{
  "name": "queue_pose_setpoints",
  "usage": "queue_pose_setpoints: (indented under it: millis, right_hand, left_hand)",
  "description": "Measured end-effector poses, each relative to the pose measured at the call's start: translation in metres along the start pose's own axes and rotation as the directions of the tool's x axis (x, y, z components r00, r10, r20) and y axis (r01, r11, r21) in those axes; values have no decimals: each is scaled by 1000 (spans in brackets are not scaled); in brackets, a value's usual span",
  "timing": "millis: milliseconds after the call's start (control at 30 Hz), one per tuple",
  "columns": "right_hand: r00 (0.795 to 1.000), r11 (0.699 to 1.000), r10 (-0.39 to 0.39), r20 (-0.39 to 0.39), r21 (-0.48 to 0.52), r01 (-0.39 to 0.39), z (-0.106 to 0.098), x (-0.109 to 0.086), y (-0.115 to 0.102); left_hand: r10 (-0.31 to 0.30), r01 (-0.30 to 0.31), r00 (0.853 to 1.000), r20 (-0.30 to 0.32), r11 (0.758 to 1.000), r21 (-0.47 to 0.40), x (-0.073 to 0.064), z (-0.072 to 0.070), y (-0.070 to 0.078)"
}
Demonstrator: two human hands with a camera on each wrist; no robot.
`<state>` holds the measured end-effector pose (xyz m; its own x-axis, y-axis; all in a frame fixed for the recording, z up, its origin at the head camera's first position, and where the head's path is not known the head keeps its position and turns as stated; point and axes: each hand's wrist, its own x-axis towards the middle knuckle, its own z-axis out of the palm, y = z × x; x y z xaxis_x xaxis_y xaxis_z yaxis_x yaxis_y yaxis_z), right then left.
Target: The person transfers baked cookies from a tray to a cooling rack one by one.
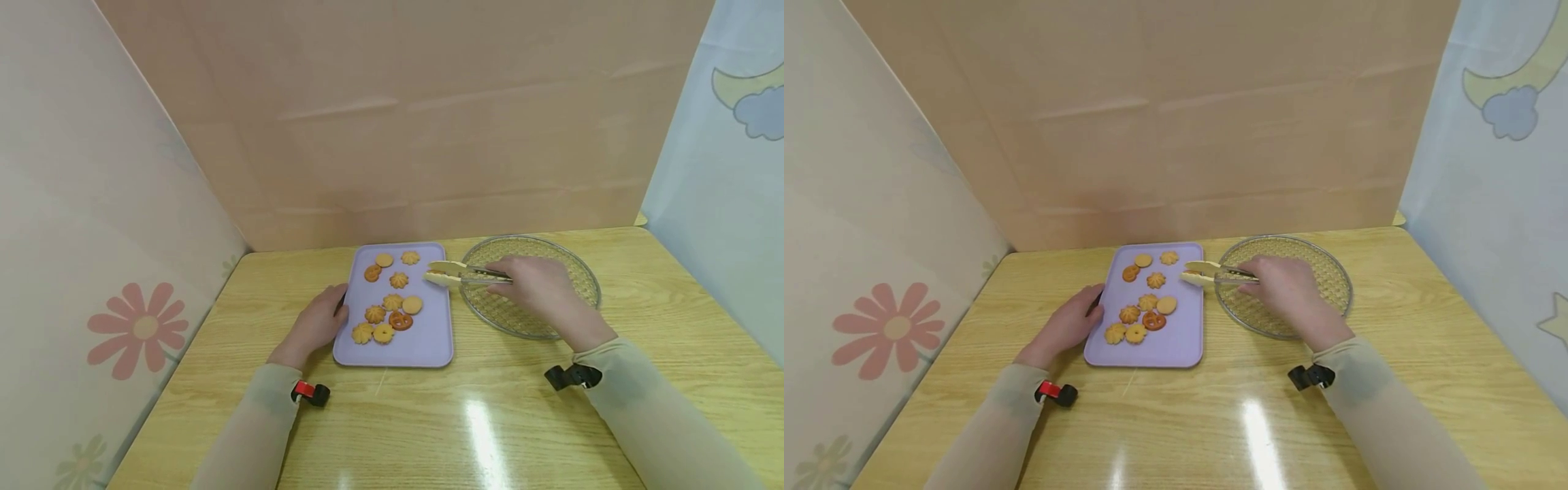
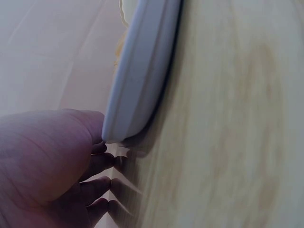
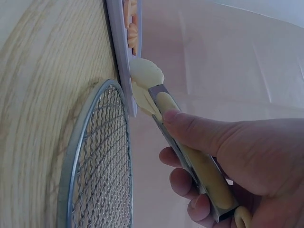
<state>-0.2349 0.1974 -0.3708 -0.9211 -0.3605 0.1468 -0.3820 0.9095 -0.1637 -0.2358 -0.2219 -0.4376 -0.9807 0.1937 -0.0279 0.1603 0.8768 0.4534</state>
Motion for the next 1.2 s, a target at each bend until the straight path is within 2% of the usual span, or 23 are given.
queue_pose_setpoints:
  millis: [467,733,967,1200]
  right_hand:
    - [999,1000,9,-34,4,-9,2,-2,6]
    - [999,999,31,-32,12,-31,1,-2,9]
    - [997,995,66,-34,74,-63,1,-3,18]
    - [993,967,117,0,228,-114,-4,-7,29]
  left_hand:
    - [-8,8,1000,5,1000,9,4,2,3]
    - [23,-23,1000,-5,1000,7,6,1,3]
    - [15,-15,1000,1,1000,-1,6,2,6]
    - [10,-10,1000,5,1000,-7,6,3,7]
